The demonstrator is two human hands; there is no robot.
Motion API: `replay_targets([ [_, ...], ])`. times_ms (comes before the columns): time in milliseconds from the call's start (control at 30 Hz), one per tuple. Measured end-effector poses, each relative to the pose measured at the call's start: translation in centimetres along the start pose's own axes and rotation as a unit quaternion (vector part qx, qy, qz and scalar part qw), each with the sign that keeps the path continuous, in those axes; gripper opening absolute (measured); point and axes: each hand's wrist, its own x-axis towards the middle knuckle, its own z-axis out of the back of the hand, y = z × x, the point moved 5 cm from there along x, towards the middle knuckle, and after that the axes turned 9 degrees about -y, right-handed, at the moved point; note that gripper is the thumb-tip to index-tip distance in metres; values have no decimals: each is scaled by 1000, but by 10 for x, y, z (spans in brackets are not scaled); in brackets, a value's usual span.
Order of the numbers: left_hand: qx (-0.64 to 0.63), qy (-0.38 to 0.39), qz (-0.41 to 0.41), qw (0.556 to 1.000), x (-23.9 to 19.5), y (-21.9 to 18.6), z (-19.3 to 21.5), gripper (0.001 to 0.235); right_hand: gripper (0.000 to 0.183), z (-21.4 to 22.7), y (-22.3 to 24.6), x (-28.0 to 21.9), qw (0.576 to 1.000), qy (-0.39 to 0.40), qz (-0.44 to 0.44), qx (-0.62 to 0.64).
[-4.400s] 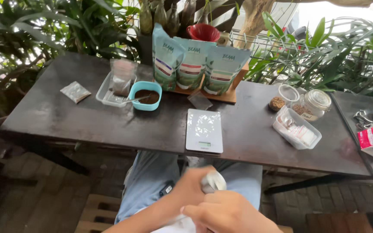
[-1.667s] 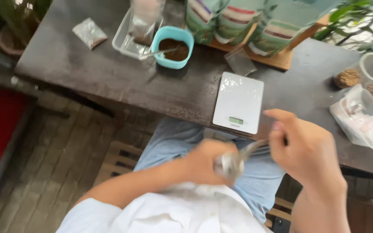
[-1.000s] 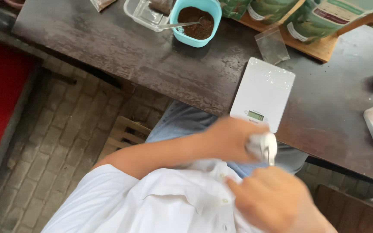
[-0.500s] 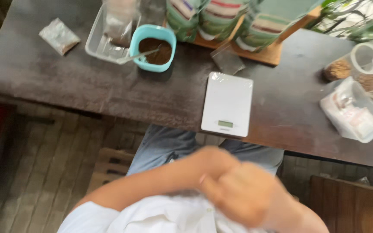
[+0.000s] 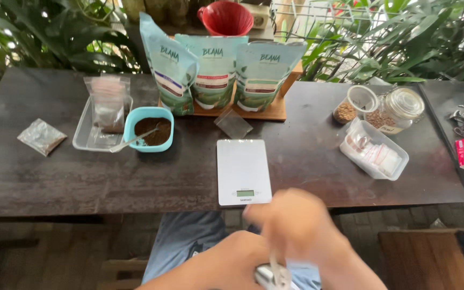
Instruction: The person grinds coffee beans using a manual hand grinder, weighs the ground coffee on a digital scale, and transfers the coffee into a small plastic bag.
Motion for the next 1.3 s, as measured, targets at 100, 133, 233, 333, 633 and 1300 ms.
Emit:
replay_targets([
  [100,-108,-186,-101,971,12,100,20,27,24,51,-30,-27,830,-509,154,168],
  [133,-107,-184,-105,971,18,103,25,27,24,58,-12,-28,829,-511,153,166],
  [233,-60,-327,-33,943,24,111,33,22,64,-8,17,-25,991,123,5,-47],
  [333,90,-128,39,987,98,176,-61,7,41,34,52,-57,820,-316,432,202],
  [633,4,-366,-58,929,27,122,36,25,34,14,7,-39,884,-430,165,83],
  [1300,11,-163,-85,983,21,111,-10,25,31,42,-34,-9,862,-473,124,135],
])
